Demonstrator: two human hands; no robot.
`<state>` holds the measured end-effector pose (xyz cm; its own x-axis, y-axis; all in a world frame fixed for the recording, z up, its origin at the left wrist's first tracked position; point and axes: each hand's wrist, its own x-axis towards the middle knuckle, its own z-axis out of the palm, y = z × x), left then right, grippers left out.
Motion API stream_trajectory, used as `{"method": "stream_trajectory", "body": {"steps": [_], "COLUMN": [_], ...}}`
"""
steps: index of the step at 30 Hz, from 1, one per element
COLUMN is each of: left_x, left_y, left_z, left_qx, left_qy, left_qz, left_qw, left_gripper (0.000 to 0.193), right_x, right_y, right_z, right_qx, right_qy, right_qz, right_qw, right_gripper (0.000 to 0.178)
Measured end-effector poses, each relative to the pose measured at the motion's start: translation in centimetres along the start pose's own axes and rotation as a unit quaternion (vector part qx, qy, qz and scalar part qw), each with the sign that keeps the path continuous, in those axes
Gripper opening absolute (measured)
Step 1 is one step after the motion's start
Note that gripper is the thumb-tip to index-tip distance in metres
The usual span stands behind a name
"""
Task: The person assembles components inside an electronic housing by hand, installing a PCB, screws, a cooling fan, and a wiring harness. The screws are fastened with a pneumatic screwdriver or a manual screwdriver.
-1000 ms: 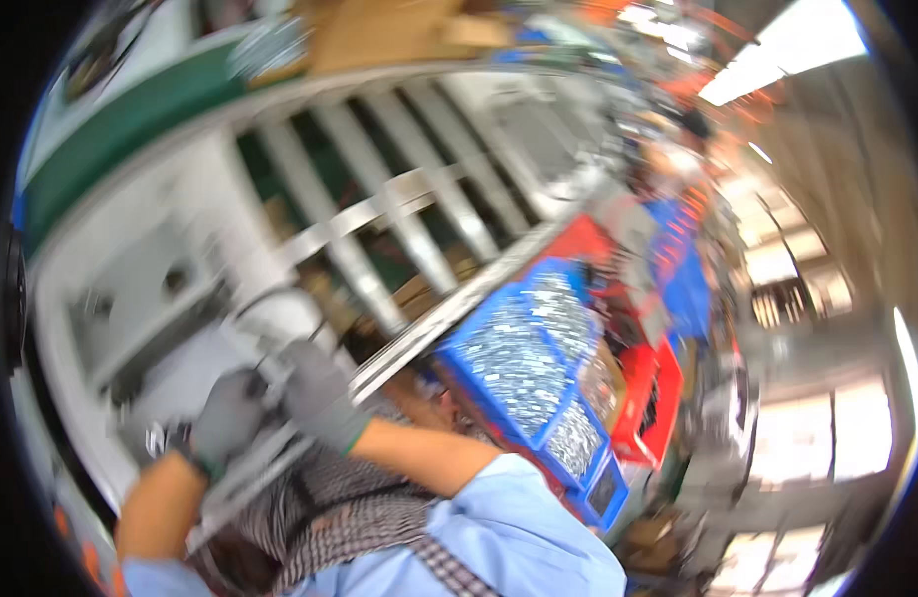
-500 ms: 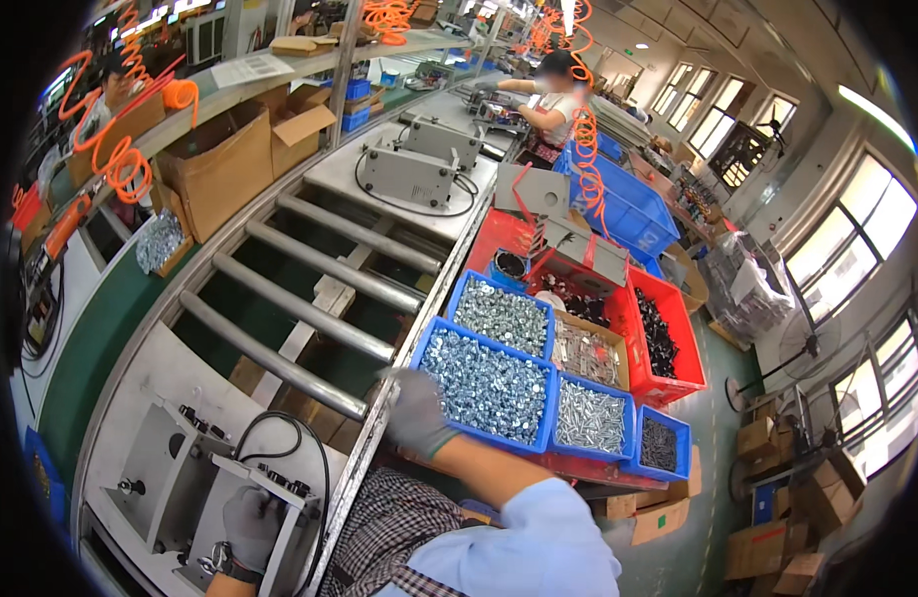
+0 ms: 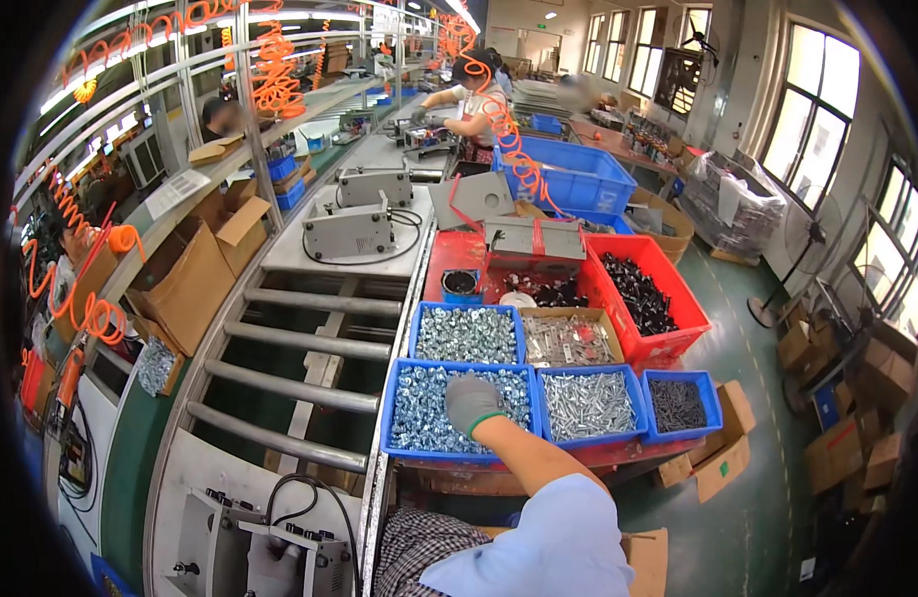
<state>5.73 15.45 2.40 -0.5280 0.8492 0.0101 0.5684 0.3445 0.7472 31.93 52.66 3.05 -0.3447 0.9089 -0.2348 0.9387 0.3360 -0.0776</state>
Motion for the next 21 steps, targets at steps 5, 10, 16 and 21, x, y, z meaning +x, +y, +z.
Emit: {"method": "stream_trajectory", "body": {"steps": [5,10,16,21], "left_x": [-0.1,-1.6,-2.3,-1.9], "left_y": [1.1,0.0,7.6,8.2], "left_z": [-1.7,-3.6,-3.9,-3.1], "left_qx": [-0.015,-0.126,-0.352,-0.284], "left_qy": [0.012,0.089,0.096,0.113], "left_qz": [-0.045,-0.080,-0.189,-0.175], "left_qw": [0.999,0.985,0.912,0.936], "left_gripper": [0.016,0.015,0.021,0.041], "right_x": [1.1,-1.7,-12.4,-13.5], "right_y": [0.7,-2.1,-16.4,-23.4], "right_z": [-0.2,-0.1,2.8,4.5], "right_qx": [0.054,0.257,0.424,0.519], "right_qy": [-0.007,0.118,-0.127,-0.046], "right_qz": [0.003,-0.111,-0.523,-0.611], "right_qw": [0.999,0.953,0.729,0.596], "right_gripper": [0.027,0.026,0.025,0.023]}}
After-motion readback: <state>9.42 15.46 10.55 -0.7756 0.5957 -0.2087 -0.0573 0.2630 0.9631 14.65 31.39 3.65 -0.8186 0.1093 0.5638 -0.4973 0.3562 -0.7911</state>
